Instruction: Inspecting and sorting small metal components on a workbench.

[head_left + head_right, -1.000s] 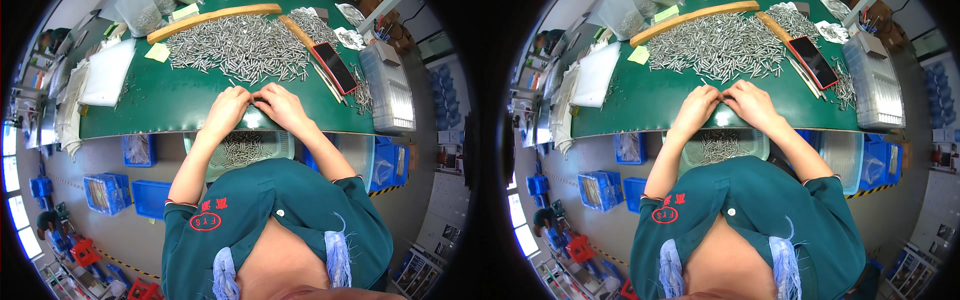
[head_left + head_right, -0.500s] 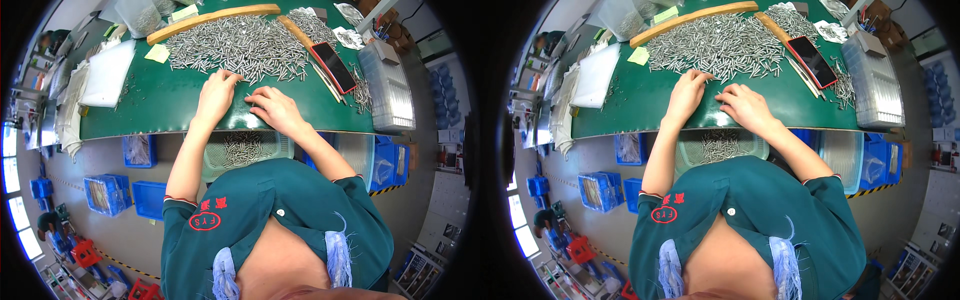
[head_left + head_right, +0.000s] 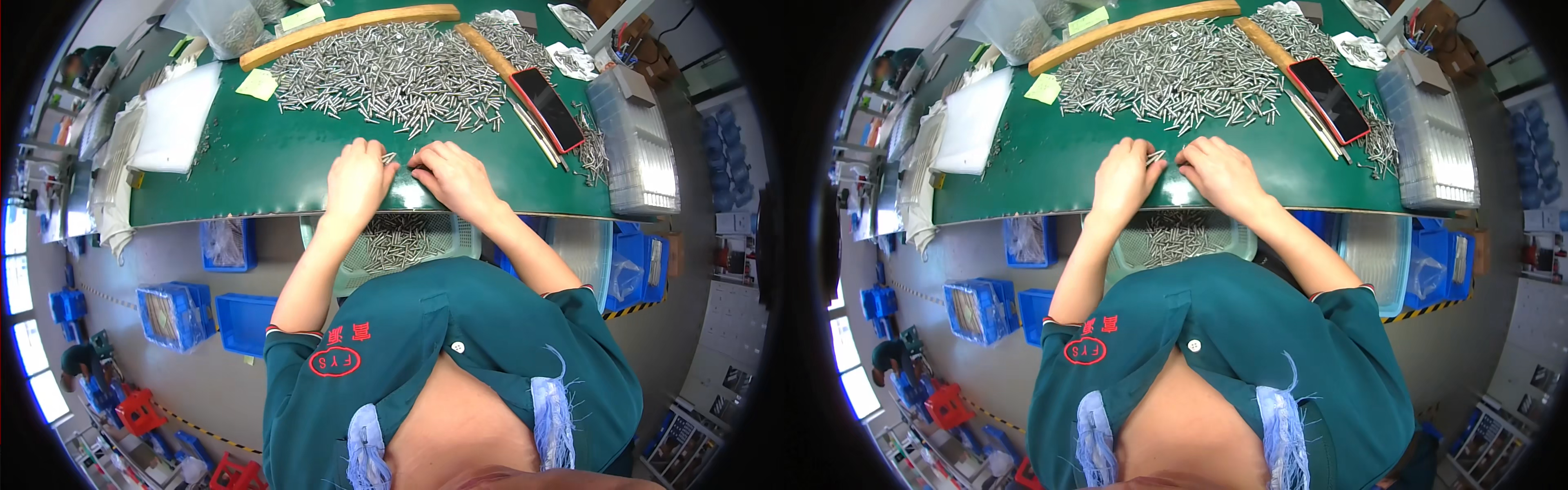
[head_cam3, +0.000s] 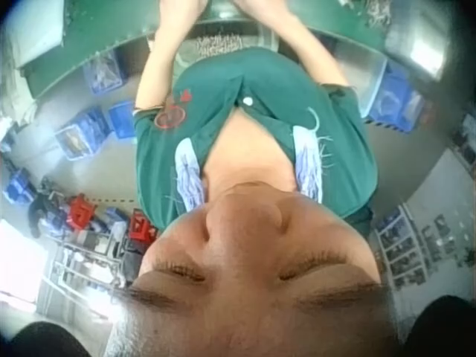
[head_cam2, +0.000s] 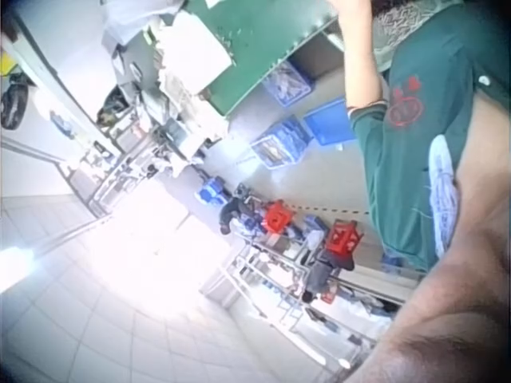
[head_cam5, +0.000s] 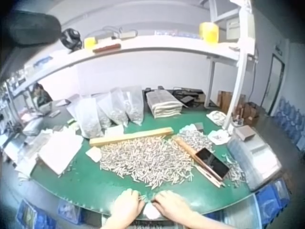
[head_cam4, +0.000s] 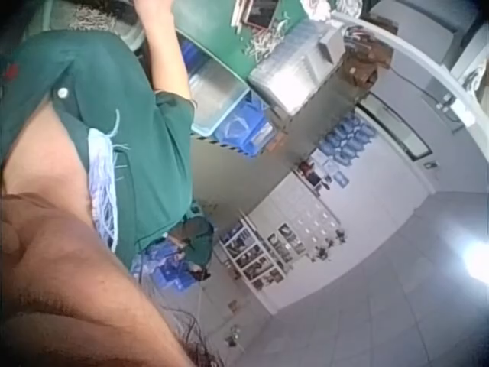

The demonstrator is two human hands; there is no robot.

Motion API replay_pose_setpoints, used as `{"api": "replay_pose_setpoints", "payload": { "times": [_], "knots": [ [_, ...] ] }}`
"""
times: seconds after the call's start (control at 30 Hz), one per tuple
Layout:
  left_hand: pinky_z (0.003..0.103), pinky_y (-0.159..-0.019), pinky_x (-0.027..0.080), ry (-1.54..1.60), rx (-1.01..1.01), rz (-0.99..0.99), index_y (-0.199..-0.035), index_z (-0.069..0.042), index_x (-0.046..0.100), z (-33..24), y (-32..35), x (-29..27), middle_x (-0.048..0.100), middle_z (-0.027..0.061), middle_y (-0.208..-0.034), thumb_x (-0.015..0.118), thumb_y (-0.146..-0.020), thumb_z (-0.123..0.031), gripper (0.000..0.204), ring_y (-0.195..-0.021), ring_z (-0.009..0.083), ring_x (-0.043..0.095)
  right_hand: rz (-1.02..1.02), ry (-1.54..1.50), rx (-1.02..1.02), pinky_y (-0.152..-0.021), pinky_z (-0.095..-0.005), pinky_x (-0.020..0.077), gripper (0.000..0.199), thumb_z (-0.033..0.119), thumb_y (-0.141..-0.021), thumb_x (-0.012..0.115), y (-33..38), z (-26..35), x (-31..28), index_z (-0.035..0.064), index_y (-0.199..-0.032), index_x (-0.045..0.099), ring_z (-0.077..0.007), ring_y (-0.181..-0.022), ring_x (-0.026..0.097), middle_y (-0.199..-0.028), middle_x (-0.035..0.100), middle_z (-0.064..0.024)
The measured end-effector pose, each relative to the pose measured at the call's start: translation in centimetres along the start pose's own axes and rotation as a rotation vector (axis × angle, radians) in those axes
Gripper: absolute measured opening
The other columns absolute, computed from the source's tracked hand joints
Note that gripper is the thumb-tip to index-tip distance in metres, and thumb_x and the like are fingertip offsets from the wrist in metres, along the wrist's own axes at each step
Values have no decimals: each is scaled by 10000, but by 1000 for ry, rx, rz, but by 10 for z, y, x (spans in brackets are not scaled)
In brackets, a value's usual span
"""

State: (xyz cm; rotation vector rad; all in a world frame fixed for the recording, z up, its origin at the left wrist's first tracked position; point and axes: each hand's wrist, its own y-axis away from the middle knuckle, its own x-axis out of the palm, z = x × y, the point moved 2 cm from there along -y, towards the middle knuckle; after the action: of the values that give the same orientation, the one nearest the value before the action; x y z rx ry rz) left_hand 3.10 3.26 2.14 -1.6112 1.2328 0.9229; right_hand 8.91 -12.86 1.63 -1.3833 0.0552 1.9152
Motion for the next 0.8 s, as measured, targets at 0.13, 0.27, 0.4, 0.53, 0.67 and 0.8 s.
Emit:
{"api": "replay_pose_setpoints", "payload": {
  "times": [0.13, 0.27, 0.4, 0.53, 0.67, 0.8],
  "knots": [
    [402, -772, 483, 75, 42, 72, -1027, -55, 608, -8, 14, -7, 565, 121, -944, 711, -771, -181, 304, -907, 295, 571, 20, -106, 19, -744, -372, 497, 296, 109, -765, 674, -2, 0, 4, 110, -1051, 595, -250, -870, 587, -928, 595, -43],
    [400, -750, 480, 77, 110, 13, -978, -36, 597, -7, 15, 2, 552, 117, -903, 727, -743, -166, 298, -872, 291, 567, 15, -150, 1, -788, -378, 497, 392, 88, -779, 653, -7, -1, 2, 106, -1160, 564, -264, -931, 587, -1001, 601, -65],
    [400, -751, 474, 88, 68, -39, -916, -51, 602, -7, 14, 7, 550, 99, -872, 699, -766, -153, 206, -850, 282, 566, 73, -142, -34, -803, -378, 495, 379, 81, -788, 638, -11, -4, 0, 103, -1161, 571, -263, -945, 584, -1028, 606, -61],
    [404, -751, 471, 149, 85, -39, -874, -69, 613, -7, 15, 10, 557, 85, -844, 655, -803, -151, 116, -841, 274, 570, 117, -165, 22, -807, -373, 494, 356, 75, -796, 627, -5, -3, -2, 109, -1147, 586, -258, -941, 586, -1005, 609, -56],
    [407, -754, 470, 151, 91, -33, -877, -73, 615, -4, 8, 11, 565, 86, -837, 633, -821, -159, 104, -844, 273, 576, 164, -279, 92, -796, -357, 496, 348, 71, -809, 607, -3, -5, -4, 114, -1154, 583, -236, -917, 601, -969, 611, -47],
    [404, -748, 474, 157, 60, -108, -901, -85, 620, -3, -7, 15, 588, 80, -868, 626, -830, -171, 112, -851, 280, 582, 159, -305, 115, -783, -348, 498, 346, 68, -816, 595, -2, -2, -6, 112, -1158, 577, -225, -894, 611, -952, 610, -44]
  ]
}}
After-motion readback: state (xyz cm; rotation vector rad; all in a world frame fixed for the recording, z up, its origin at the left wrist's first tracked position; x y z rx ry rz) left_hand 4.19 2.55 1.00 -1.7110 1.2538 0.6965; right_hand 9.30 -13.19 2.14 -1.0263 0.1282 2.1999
